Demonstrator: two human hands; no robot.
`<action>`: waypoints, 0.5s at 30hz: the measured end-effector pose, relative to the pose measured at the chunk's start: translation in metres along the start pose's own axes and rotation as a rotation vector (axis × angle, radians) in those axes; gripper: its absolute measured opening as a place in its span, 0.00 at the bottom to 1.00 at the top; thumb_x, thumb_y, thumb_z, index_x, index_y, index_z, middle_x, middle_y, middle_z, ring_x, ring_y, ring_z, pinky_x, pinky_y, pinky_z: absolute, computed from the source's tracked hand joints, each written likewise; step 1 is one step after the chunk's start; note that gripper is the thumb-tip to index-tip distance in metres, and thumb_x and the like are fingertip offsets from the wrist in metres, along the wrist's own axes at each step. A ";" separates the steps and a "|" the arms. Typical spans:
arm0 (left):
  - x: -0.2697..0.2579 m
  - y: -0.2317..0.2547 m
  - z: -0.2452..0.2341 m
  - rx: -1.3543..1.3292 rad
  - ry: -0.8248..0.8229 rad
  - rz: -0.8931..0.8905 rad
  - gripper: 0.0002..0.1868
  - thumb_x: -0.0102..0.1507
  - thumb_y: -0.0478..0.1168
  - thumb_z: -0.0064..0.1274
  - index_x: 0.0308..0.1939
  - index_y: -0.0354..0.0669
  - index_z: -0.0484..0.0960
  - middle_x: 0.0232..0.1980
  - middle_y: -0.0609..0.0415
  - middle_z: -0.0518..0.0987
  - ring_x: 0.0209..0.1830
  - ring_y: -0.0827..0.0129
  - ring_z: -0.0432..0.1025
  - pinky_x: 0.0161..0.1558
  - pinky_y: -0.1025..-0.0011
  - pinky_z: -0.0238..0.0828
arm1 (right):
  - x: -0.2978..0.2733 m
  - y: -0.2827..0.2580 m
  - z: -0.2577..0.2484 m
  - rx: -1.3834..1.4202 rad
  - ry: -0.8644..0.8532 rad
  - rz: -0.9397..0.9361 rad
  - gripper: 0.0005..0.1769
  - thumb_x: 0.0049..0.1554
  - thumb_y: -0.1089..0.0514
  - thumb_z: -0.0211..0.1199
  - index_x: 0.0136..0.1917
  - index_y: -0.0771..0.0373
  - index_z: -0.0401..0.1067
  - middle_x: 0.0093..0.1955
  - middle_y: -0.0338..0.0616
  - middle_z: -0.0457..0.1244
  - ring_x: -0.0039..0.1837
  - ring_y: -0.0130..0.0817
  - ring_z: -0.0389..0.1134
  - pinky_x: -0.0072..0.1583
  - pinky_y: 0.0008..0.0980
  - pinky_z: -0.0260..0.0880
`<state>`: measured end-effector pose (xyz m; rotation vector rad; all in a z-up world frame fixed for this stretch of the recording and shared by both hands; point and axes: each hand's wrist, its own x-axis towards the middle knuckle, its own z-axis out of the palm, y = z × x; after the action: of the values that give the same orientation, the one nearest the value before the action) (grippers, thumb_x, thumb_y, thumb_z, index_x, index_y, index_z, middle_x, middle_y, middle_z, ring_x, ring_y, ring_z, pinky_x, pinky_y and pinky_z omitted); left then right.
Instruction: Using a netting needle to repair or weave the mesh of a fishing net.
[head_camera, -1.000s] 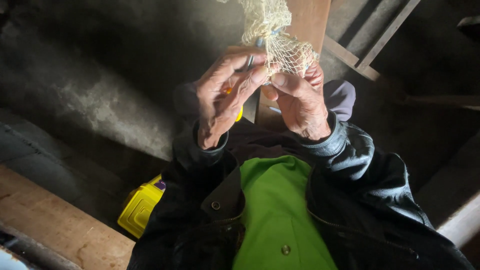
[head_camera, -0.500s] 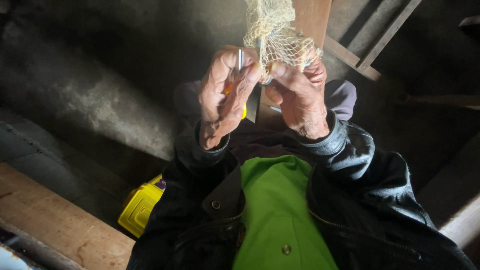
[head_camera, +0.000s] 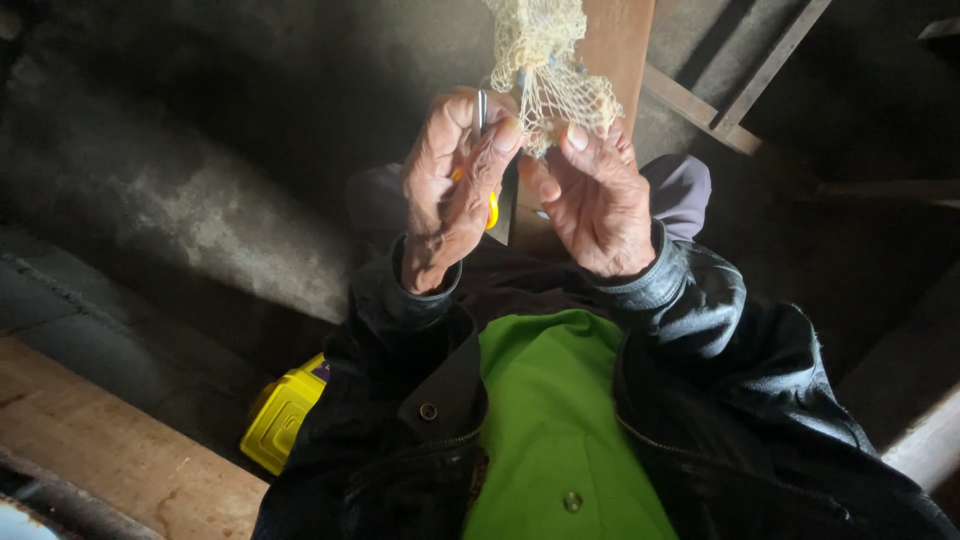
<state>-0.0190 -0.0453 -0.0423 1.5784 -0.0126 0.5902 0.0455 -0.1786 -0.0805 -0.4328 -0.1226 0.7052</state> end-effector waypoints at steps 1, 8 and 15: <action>-0.001 0.001 0.001 0.000 0.000 -0.003 0.02 0.75 0.38 0.46 0.48 0.46 0.71 0.45 0.61 0.73 0.33 0.79 0.62 0.36 0.80 0.62 | 0.001 0.001 -0.003 0.001 0.003 0.001 0.17 0.67 0.67 0.63 0.67 0.57 0.68 0.67 0.41 0.64 0.60 0.32 0.66 0.43 0.24 0.63; -0.001 0.006 0.002 -0.118 -0.015 -0.048 0.06 0.74 0.40 0.47 0.47 0.42 0.69 0.46 0.54 0.73 0.33 0.67 0.72 0.36 0.74 0.74 | 0.005 -0.008 0.011 -0.142 -0.002 -0.028 0.14 0.62 0.72 0.63 0.50 0.51 0.76 0.45 0.34 0.67 0.47 0.24 0.64 0.41 0.22 0.61; -0.003 0.002 0.003 -0.054 0.023 -0.005 0.04 0.74 0.39 0.47 0.47 0.45 0.70 0.44 0.57 0.73 0.34 0.77 0.63 0.37 0.77 0.62 | 0.003 -0.007 0.010 -0.161 0.100 0.028 0.15 0.61 0.72 0.63 0.53 0.52 0.74 0.45 0.35 0.66 0.45 0.25 0.63 0.37 0.22 0.57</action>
<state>-0.0211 -0.0489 -0.0418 1.5191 -0.0069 0.5991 0.0493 -0.1781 -0.0682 -0.6237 -0.0790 0.7022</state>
